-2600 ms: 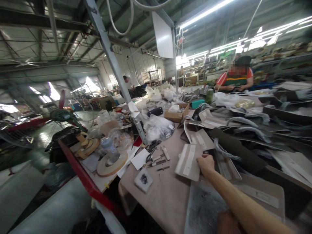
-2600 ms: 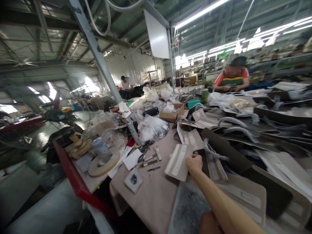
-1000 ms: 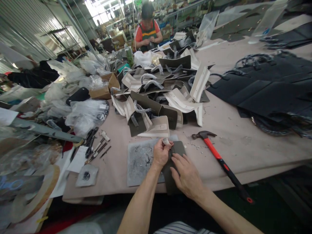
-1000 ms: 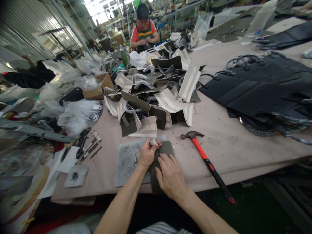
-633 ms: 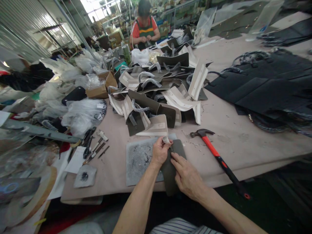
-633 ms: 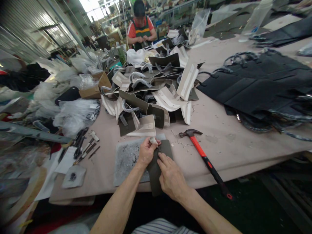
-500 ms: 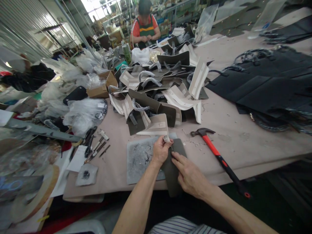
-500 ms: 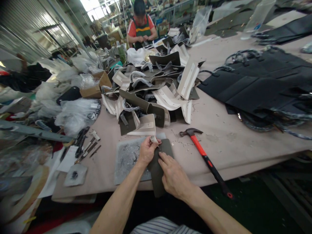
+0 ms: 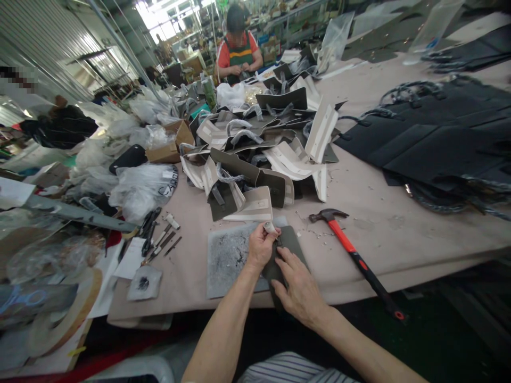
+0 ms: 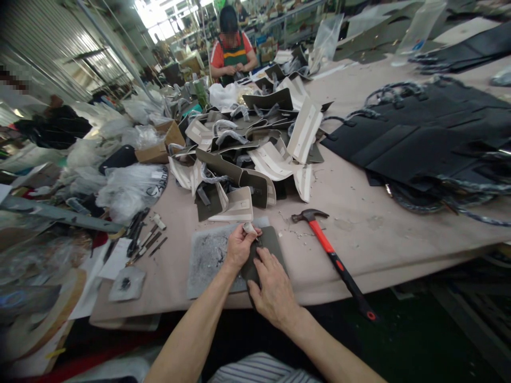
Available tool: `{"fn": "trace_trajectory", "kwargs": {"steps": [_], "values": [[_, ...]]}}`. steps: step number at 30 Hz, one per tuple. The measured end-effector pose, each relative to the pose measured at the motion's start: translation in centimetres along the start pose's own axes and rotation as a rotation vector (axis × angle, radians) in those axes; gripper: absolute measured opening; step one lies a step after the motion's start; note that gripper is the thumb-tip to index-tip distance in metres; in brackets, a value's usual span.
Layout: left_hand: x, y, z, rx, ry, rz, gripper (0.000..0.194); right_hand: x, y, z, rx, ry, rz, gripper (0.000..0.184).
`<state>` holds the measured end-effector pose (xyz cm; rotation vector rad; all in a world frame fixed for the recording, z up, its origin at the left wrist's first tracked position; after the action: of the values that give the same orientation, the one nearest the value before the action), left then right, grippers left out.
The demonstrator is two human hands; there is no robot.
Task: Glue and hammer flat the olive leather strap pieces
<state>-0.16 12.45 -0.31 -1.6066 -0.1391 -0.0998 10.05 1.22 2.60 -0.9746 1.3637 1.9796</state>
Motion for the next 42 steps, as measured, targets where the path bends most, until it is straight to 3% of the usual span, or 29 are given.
{"fn": "trace_trajectory", "kwargs": {"steps": [6, 10, 14, 16, 18, 22, 24, 26, 32, 42], "values": [[0.2, 0.2, 0.2, -0.031, 0.018, 0.01, 0.018, 1.1, 0.2, -0.2, 0.088, -0.073, 0.128, 0.045], [0.1, 0.1, 0.1, -0.008, 0.023, 0.072, 0.011, 0.5, 0.6, -0.2, 0.064, -0.059, 0.188, 0.049], [0.4, -0.4, -0.3, 0.073, 0.051, 0.171, 0.012, -3.5, -1.5, 0.9, 0.067, -0.116, 0.189, 0.042], [0.5, -0.6, -0.5, 0.103, 0.05, 0.199, 0.014, -6.8, -4.1, 1.5, 0.098, -0.228, 0.051, 0.036], [0.5, -0.6, -0.6, 0.113, 0.033, 0.203, 0.014, -9.1, -7.3, 1.7, 0.18, -0.25, -0.196, 0.036], [0.3, -0.1, -0.5, 0.088, -0.019, 0.165, 0.015, -8.9, -14.4, 0.9, 0.4, 0.104, -0.587, 0.036], [0.3, 0.1, -0.5, 0.071, -0.044, 0.135, 0.015, -8.2, -16.7, -0.1, 0.505, 0.247, -0.586, 0.03], [0.2, 0.2, -0.5, 0.056, -0.067, 0.11, 0.015, -8.0, -17.9, -0.8, 0.601, 0.301, -0.543, 0.028], [0.1, -0.7, -0.9, 0.094, 0.014, 0.142, 0.013, -7.3, -17.8, -0.3, 0.594, 0.397, -0.552, 0.023], [-0.3, -0.4, -0.6, 0.085, 0.047, 0.124, 0.01, -7.8, -17.6, -0.9, 0.66, 0.367, -0.477, 0.022]]}}
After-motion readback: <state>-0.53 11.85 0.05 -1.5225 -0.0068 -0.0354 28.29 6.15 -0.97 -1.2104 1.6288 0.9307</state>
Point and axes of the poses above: each hand's wrist, its own z-axis towards the middle knuckle, its own x-axis out of the palm, y = z × x, the point moved 10 cm from there along z, towards the middle knuckle, and after that the axes turned 6 degrees about -z, right-handed, at the moved point
